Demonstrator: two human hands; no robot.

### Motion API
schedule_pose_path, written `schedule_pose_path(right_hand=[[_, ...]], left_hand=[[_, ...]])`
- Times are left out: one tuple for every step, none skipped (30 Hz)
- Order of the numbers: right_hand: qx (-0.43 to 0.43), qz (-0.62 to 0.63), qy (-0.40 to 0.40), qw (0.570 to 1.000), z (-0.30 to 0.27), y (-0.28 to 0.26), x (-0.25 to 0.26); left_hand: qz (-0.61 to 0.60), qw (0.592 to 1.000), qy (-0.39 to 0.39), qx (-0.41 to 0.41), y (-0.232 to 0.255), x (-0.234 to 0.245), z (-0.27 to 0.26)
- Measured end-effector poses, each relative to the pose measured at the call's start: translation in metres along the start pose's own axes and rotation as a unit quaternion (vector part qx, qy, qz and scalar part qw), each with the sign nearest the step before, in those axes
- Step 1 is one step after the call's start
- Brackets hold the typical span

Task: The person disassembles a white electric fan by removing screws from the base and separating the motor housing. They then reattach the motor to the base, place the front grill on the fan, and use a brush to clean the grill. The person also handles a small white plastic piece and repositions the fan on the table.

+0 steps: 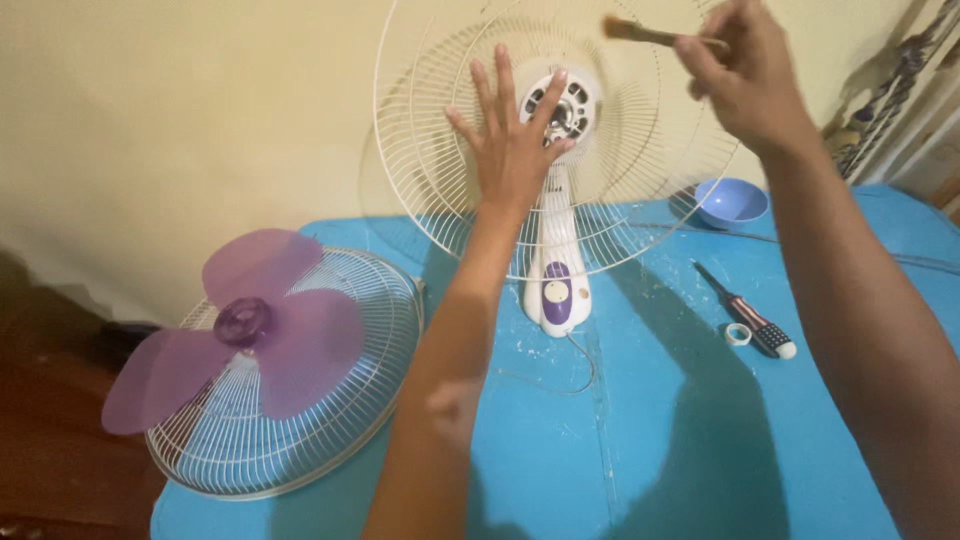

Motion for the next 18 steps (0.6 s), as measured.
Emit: schedule_pose_path(right_hand=[[-0.009, -0.009, -0.024, 1.000, 0.008, 0.007, -0.006], [-0.019, -0.018, -0.049, 0.998, 0.015, 0.012, -0.012], [-0.028, -0.027, -0.074, 0.997, 0.022, 0.016, -0.017], [-0.022, -0.039, -0.085, 0.995, 0.027, 0.017, -0.020], [-0.018, -0.051, -0.098, 0.994, 0.029, 0.017, -0.025], [-0.014, -0.063, -0.110, 0.992, 0.031, 0.017, -0.029], [-0.019, -0.040, -0.105, 0.993, 0.033, 0.016, -0.033], [-0.024, -0.018, -0.099, 0.995, 0.034, 0.016, -0.036], [-0.028, 0.004, -0.092, 0.995, 0.036, 0.015, -0.036], [-0.045, 0.023, -0.076, 0.996, 0.036, 0.015, -0.038], [-0.060, 0.043, -0.059, 0.996, 0.037, 0.016, -0.040], [-0.075, 0.063, -0.043, 0.994, 0.039, 0.017, -0.040], [-0.060, 0.042, -0.043, 0.996, 0.038, 0.017, -0.041], [-0.046, 0.022, -0.044, 0.998, 0.038, 0.018, -0.041], [-0.031, 0.001, -0.045, 0.999, 0.040, 0.018, -0.041], [0.057, -0.072, -0.006, 0.996, 0.040, 0.016, -0.041], [0.143, -0.145, 0.031, 0.978, 0.038, 0.013, -0.040], [0.228, -0.215, 0.066, 0.947, 0.035, 0.010, -0.041]], left_hand=[[0.004, 1.000, -0.008, 0.003, 0.000, 0.001, 0.002], [0.009, 1.000, -0.016, 0.006, 0.001, 0.003, 0.003], [0.010, 1.000, -0.017, 0.006, 0.001, 0.005, 0.005], [0.012, 1.000, -0.017, 0.006, 0.002, 0.007, 0.006], [0.012, 1.000, -0.020, 0.008, 0.003, 0.008, 0.004], [0.013, 1.000, -0.025, 0.012, 0.004, 0.008, 0.005], [0.014, 0.999, -0.032, 0.016, 0.005, 0.008, 0.005], [0.015, 0.999, -0.039, 0.020, 0.005, 0.008, 0.004], [0.014, 0.999, -0.045, 0.024, 0.005, 0.008, 0.004], [0.014, 0.998, -0.052, 0.028, 0.006, 0.007, 0.003], [0.013, 0.998, -0.057, 0.032, 0.006, 0.007, 0.004], [0.013, 0.998, -0.054, 0.032, 0.007, 0.007, 0.006], [0.012, 0.998, -0.053, 0.032, 0.007, 0.006, 0.006], [0.011, 0.998, -0.051, 0.033, 0.007, 0.006, 0.005], [0.009, 0.999, -0.043, 0.028, 0.007, 0.005, 0.006], [0.006, 0.999, -0.035, 0.024, 0.007, 0.005, 0.007], [0.003, 0.999, -0.028, 0.020, 0.007, 0.004, 0.005], [0.001, 0.999, -0.026, 0.020, 0.006, 0.004, 0.005]])
Point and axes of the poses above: each hand's wrist, its own z-axis towards the middle knuckle, its own x-axis out of the back of the hand, y = z × x, the point moved 1 cm from there along z, towards the middle knuckle, and after that the axes turned 9 degrees about x, right-handed, at the moved point
